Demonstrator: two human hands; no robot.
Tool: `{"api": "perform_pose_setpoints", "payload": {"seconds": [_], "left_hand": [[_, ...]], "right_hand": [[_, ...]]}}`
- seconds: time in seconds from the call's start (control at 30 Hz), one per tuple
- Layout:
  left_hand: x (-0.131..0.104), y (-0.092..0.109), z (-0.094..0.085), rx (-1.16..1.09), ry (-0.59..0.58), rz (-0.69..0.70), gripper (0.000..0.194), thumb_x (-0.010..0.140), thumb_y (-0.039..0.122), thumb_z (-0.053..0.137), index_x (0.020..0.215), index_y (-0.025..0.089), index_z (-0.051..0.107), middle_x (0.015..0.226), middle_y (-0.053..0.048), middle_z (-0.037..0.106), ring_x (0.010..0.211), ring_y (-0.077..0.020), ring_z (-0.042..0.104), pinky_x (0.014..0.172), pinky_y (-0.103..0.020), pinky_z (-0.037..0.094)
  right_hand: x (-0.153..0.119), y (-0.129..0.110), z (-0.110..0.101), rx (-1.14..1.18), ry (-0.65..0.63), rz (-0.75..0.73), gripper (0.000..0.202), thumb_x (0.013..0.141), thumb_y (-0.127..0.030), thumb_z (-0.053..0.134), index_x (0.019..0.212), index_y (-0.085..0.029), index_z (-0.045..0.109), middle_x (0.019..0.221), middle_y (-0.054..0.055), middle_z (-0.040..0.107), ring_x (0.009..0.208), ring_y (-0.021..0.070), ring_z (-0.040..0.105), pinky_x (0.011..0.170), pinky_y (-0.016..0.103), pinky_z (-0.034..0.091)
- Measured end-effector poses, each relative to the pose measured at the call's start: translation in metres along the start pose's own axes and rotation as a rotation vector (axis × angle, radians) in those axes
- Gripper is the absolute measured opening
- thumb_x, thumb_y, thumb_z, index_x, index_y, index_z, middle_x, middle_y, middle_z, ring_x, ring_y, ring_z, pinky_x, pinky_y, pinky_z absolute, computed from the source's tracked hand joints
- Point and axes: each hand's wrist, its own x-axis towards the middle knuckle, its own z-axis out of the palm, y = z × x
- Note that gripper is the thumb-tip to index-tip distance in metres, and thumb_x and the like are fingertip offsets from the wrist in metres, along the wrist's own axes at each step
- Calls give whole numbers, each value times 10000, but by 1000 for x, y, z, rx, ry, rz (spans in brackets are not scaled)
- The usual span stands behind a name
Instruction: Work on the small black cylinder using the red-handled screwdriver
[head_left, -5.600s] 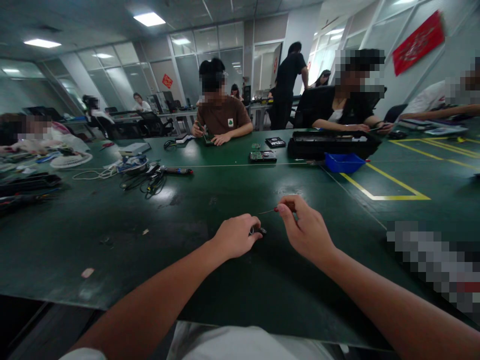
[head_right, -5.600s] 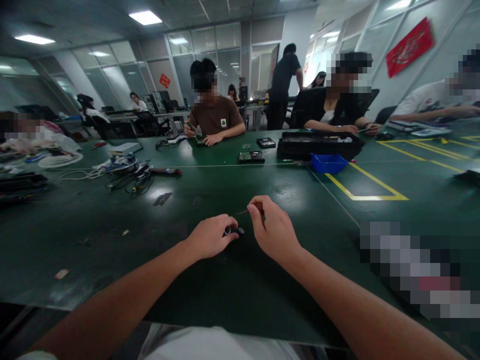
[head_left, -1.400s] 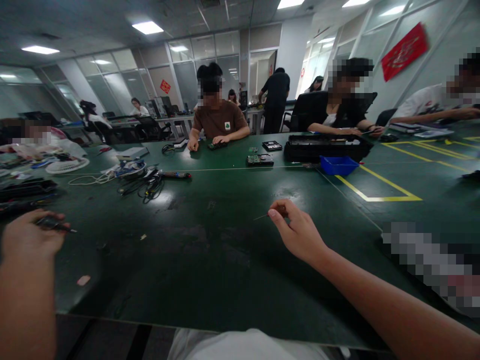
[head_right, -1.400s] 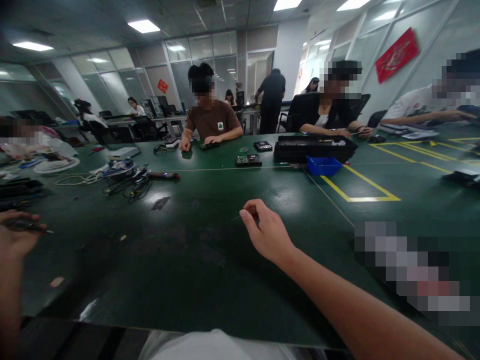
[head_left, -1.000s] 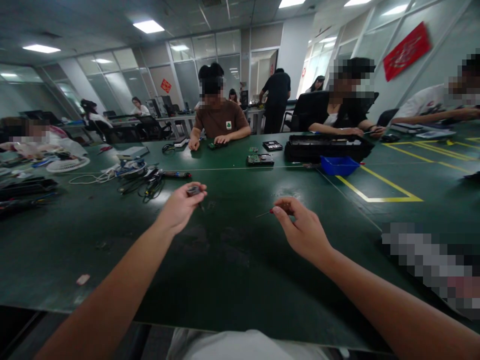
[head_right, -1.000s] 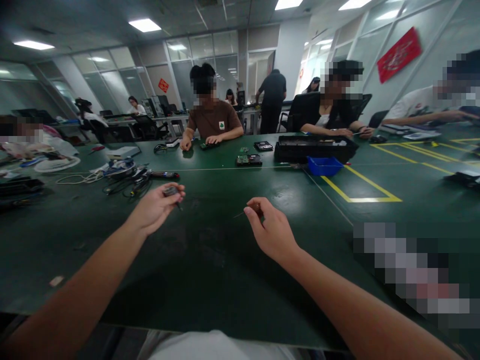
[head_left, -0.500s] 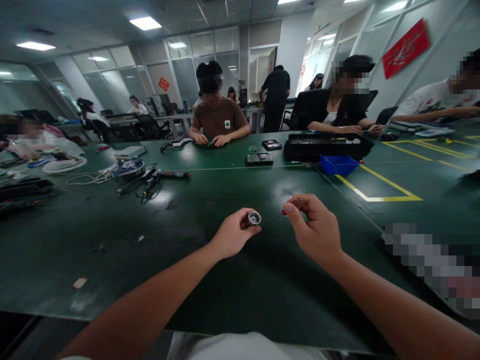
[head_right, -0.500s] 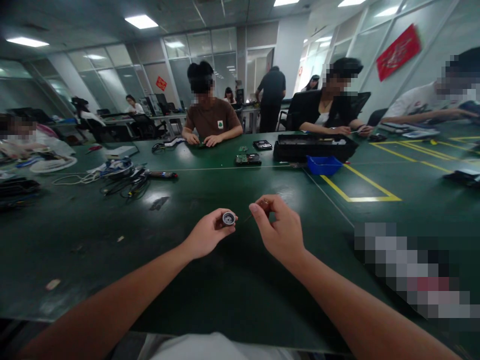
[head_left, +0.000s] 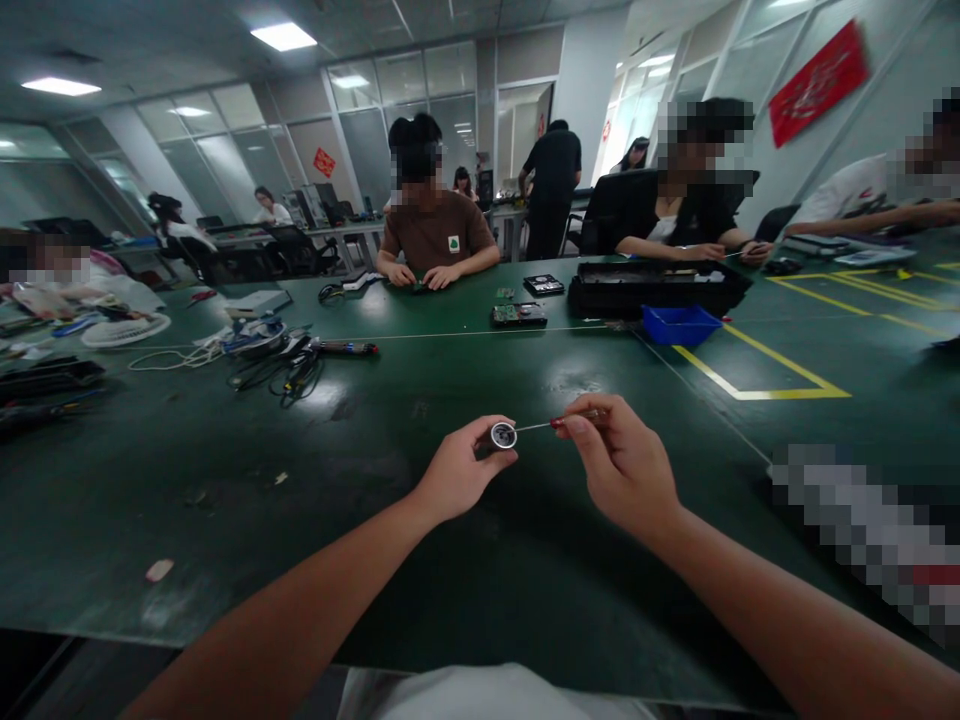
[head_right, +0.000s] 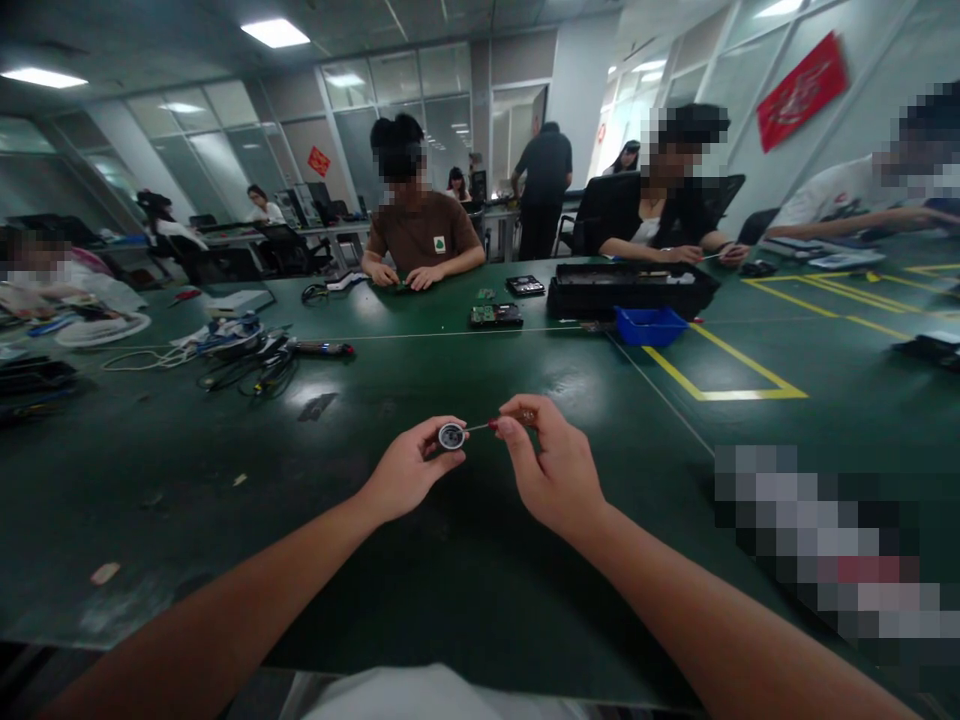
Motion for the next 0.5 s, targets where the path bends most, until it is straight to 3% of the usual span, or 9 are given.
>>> {"api": "perform_pose_setpoints", "payload": {"seconds": [0.5], "left_hand": [[-1, 4, -6, 174, 64, 28, 413, 798, 149, 749, 1197, 227, 677, 1217, -34, 688, 1177, -222, 607, 1099, -377, 412]], "right_hand": [[0, 0, 0, -35, -42, -10, 108, 1000, -288, 481, 1037, -213, 547, 820, 22, 711, 719, 167, 704, 641, 284, 508]]}}
